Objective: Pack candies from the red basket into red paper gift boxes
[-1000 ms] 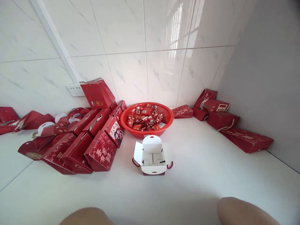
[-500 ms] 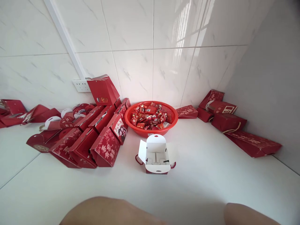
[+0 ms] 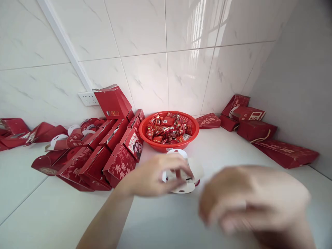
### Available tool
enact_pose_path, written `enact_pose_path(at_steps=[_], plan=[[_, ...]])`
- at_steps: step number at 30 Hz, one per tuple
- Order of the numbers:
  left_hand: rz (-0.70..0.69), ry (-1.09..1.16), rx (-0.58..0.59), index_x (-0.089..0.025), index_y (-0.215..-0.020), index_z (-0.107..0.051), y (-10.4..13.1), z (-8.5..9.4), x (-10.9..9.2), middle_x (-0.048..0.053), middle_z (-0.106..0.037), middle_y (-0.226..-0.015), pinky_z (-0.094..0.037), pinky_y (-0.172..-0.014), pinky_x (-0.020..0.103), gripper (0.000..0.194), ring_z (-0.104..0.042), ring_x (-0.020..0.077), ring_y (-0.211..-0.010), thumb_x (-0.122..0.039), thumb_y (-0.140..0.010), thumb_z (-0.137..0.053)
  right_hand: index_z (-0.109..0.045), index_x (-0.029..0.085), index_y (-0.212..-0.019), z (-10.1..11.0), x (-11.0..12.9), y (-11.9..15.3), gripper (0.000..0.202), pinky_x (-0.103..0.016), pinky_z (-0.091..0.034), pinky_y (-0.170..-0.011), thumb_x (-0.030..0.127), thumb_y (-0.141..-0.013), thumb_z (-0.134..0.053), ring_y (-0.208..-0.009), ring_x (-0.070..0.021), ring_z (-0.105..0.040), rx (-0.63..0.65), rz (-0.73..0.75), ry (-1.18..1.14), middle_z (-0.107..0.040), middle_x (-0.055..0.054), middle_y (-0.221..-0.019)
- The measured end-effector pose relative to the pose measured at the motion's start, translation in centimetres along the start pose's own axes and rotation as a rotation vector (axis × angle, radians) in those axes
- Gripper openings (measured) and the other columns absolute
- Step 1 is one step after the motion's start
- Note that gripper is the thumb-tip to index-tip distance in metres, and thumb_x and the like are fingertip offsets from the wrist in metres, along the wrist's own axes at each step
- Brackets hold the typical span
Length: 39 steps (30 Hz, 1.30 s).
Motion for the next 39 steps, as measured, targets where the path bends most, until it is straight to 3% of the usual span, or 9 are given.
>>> enact_pose_path(at_steps=[2,6,11,16,20,25,29,32,39], plan=[[0.203,-0.268,-0.168,-0.024,-0.109,-0.064,-0.4,1.4,2.5,0.006,-0.065,-0.107,-0.049,-0.090,0.034,0.024,-0.063,0.0209,-0.099,-0.035,-0.096,-0.047,-0.071,0.032,-0.098,1.6,-3.0,-4.6,0.019,-0.026,-0.051,-0.067,0.032,-0.095,-0.053,-0.077,-0.0136,-0.067,0.108,-0.090,-0.117,-0.072,-0.001,-0.090],[0.352,-0.427,-0.050,-0.028,-0.126,-0.059,-1.1,1.4,6.7,0.004,-0.061,-0.124,-0.046,-0.094,0.034,0.039,-0.059,0.0248,-0.111,-0.037,-0.088,-0.058,-0.070,0.020,-0.095,1.8,-12.5,-10.6,0.024,-0.031,-0.050,-0.074,0.035,-0.093,-0.052,-0.084,-0.0192,-0.065,-0.099,-0.379,-0.048,-0.071,-0.004,-0.094],[0.365,-0.342,0.105,-0.033,-0.146,-0.038,-0.9,0.1,8.2,0.001,-0.040,-0.152,-0.034,-0.111,0.043,0.086,-0.036,0.0322,-0.139,-0.056,-0.071,-0.073,-0.071,0.019,-0.102,-2.4,-19.4,-13.6,0.023,-0.034,-0.049,-0.086,0.030,-0.084,-0.062,-0.099,-0.0252,-0.065,0.239,-0.505,-0.011,-0.071,-0.007,-0.108],[0.327,-0.406,0.119,-0.036,-0.151,-0.026,-0.9,-1.6,8.4,0.002,-0.031,-0.157,-0.017,-0.118,0.052,0.105,-0.021,0.0343,-0.146,-0.061,-0.062,-0.076,-0.071,0.021,-0.112,-4.1,-21.3,-15.6,0.053,-0.033,-0.051,-0.082,0.016,-0.060,-0.079,-0.098,-0.0283,-0.067,0.381,-0.513,-0.076,-0.072,-0.008,-0.111],[0.381,-0.401,0.074,-0.035,-0.141,-0.038,-1.3,-2.5,8.1,0.007,-0.049,-0.143,-0.032,-0.108,0.051,0.096,-0.041,0.0354,-0.134,-0.064,-0.058,-0.076,-0.069,0.021,-0.115,-4.8,-22.4,-16.1,0.061,-0.028,-0.053,-0.076,0.006,-0.056,-0.075,-0.091,-0.0233,-0.069,0.392,-0.483,-0.175,-0.074,-0.005,-0.105],[0.596,-0.506,0.042,-0.022,-0.120,-0.052,-0.7,-1.0,7.9,0.014,-0.058,-0.127,-0.041,-0.098,0.050,0.084,-0.053,0.0398,-0.117,-0.061,-0.052,-0.080,-0.070,0.016,-0.100,-4.7,-23.0,-15.4,0.044,-0.027,-0.054,-0.075,0.007,-0.058,-0.075,-0.086,-0.0204,-0.068,0.153,-0.465,-0.216,-0.074,-0.005,-0.091],[0.700,-0.495,0.045,-0.022,-0.114,-0.052,-0.2,0.2,8.9,0.012,-0.060,-0.122,-0.048,-0.086,0.046,0.086,-0.055,0.0413,-0.112,-0.065,-0.045,-0.081,-0.066,0.015,-0.098,-3.9,-23.1,-14.8,0.025,-0.027,-0.054,-0.077,0.013,-0.073,-0.067,-0.083,-0.0161,-0.067,-0.087,-0.422,-0.298,-0.072,-0.005,-0.089],[0.683,-0.413,0.085,-0.022,-0.117,-0.049,-0.3,0.2,10.1,0.011,-0.060,-0.120,-0.050,-0.082,0.042,0.094,-0.055,0.0402,-0.114,-0.068,-0.041,-0.082,-0.066,0.015,-0.094,-3.5,-23.4,-14.6,0.017,-0.028,-0.054,-0.080,0.017,-0.077,-0.066,-0.084,-0.0148,-0.067,-0.211,-0.388,-0.373,-0.071,-0.005,-0.091],[0.545,-0.268,0.119,-0.026,-0.139,-0.039,-1.0,0.0,11.6,0.010,-0.046,-0.143,-0.044,-0.101,0.042,0.115,-0.045,0.0373,-0.130,-0.066,-0.042,-0.084,-0.065,0.016,-0.094,-3.3,-23.9,-14.2,0.020,-0.026,-0.057,-0.067,0.025,-0.077,-0.070,-0.076,-0.0140,-0.064,-0.312,-0.411,-0.510,-0.066,-0.003,-0.084]])
Point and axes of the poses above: each hand's wrist, its own y-axis away from the middle knuckle, its own z-axis out of the back of the hand, x = y × z, the point moved 3 cm from there along -y, towards the middle knuckle
